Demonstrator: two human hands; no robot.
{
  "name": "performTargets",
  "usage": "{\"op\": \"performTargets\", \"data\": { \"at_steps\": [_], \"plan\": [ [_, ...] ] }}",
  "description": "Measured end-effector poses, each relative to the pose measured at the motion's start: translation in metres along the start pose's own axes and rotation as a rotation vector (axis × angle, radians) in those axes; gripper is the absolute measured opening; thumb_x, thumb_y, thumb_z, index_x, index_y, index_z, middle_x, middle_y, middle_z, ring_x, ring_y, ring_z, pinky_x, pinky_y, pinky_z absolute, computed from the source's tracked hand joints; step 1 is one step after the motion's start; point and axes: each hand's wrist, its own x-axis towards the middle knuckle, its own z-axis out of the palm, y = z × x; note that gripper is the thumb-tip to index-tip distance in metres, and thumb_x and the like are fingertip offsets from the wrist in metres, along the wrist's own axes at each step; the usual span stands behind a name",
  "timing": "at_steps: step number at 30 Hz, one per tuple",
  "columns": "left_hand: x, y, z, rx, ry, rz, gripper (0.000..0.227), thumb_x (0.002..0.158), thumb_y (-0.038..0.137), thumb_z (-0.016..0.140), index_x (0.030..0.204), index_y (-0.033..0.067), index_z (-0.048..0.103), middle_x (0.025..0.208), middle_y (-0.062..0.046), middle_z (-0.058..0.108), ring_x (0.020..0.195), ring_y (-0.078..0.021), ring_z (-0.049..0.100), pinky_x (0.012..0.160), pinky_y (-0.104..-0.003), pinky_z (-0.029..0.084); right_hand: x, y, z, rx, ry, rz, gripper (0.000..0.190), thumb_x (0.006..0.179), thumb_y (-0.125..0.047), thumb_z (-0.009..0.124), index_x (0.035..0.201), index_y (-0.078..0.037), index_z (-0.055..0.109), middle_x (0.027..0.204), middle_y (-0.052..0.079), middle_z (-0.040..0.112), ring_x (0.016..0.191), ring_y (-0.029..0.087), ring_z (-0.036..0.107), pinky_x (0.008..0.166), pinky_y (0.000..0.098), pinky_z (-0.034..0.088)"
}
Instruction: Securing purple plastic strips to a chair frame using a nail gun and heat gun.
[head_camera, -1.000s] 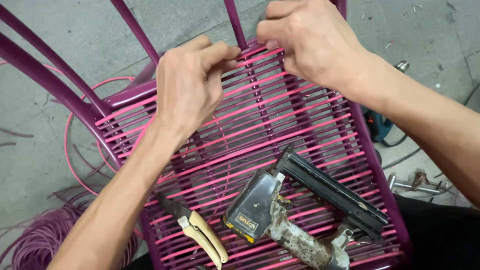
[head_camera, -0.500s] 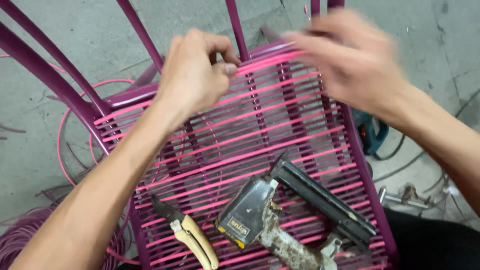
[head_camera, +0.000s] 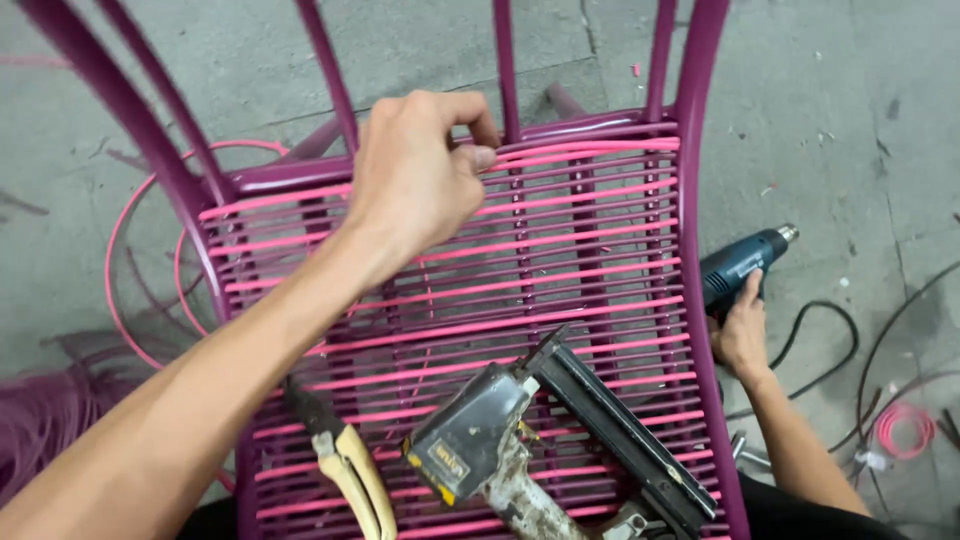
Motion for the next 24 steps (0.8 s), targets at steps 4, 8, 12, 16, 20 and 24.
{"op": "performTargets", "data": {
  "at_steps": [4,8,12,16,20,24],
  "plan": [
    [-0.004,-0.006,0.009,0.073,0.136,0.171,0.011,0.077,0.002,0.078,0.085,0.0091,0.077,0.08,-0.017,0.071,0.076,-0.0363,0.071,0.063,-0.049,0.052,0.015,0.021,-0.01,0.169,-0.007,0.1,0.112,0.079,-0.015,0.078,0.164,0.004,0.007,0.112,0.037,0.063,0.1,0.05,0.065,0.091,0.0523,0.053],
    [-0.003,-0.004,0.012,0.11,0.088,0.127,0.021,0.072,-0.004,0.071,0.085,0.0117,0.076,0.083,-0.011,0.076,0.081,-0.0339,0.074,0.065,-0.05,0.055,0.018,-0.016,-0.118,0.386,-0.023,0.254,0.079,0.079,-0.014,0.079,0.148,0.001,0.043,0.099,0.024,0.068,0.085,0.037,0.067,0.073,0.0478,0.053],
    [-0.002,0.0,0.006,0.099,0.058,0.053,0.012,0.076,0.004,0.076,0.084,0.0129,0.077,0.08,-0.014,0.075,0.079,-0.0353,0.074,0.066,-0.05,0.054,-0.008,-0.062,-0.232,0.381,0.039,0.049,0.048,0.084,-0.016,0.083,0.123,0.005,0.066,0.1,0.012,0.07,0.088,0.022,0.065,0.078,0.0374,0.052],
    [-0.001,-0.005,0.008,0.081,0.081,0.075,0.007,0.079,0.009,0.077,0.084,0.0131,0.077,0.078,-0.015,0.074,0.078,-0.0366,0.073,0.065,-0.05,0.054,-0.042,-0.146,-0.337,0.676,-0.138,-0.216,0.038,0.09,-0.021,0.077,0.115,0.004,0.063,0.093,0.013,0.068,0.085,0.022,0.066,0.079,0.0357,0.054],
    [-0.003,-0.008,0.009,0.04,0.09,0.063,0.005,0.079,0.014,0.079,0.084,0.0146,0.077,0.076,-0.016,0.074,0.078,-0.0364,0.074,0.068,-0.05,0.055,0.001,-0.213,-0.37,0.828,-0.994,-0.874,0.061,0.08,-0.02,0.083,0.124,0.008,0.052,0.099,0.015,0.068,0.089,0.025,0.068,0.079,0.0351,0.056],
    [0.001,-0.005,0.012,0.052,0.125,0.081,0.006,0.078,0.014,0.08,0.084,0.0125,0.077,0.079,-0.018,0.073,0.079,-0.0383,0.073,0.067,-0.05,0.056,-0.117,-0.311,-0.375,1.173,-0.435,-0.518,0.029,0.113,-0.02,0.049,0.121,0.005,0.06,0.1,0.012,0.07,0.079,0.017,0.066,0.072,0.0309,0.054]
  ]
}}
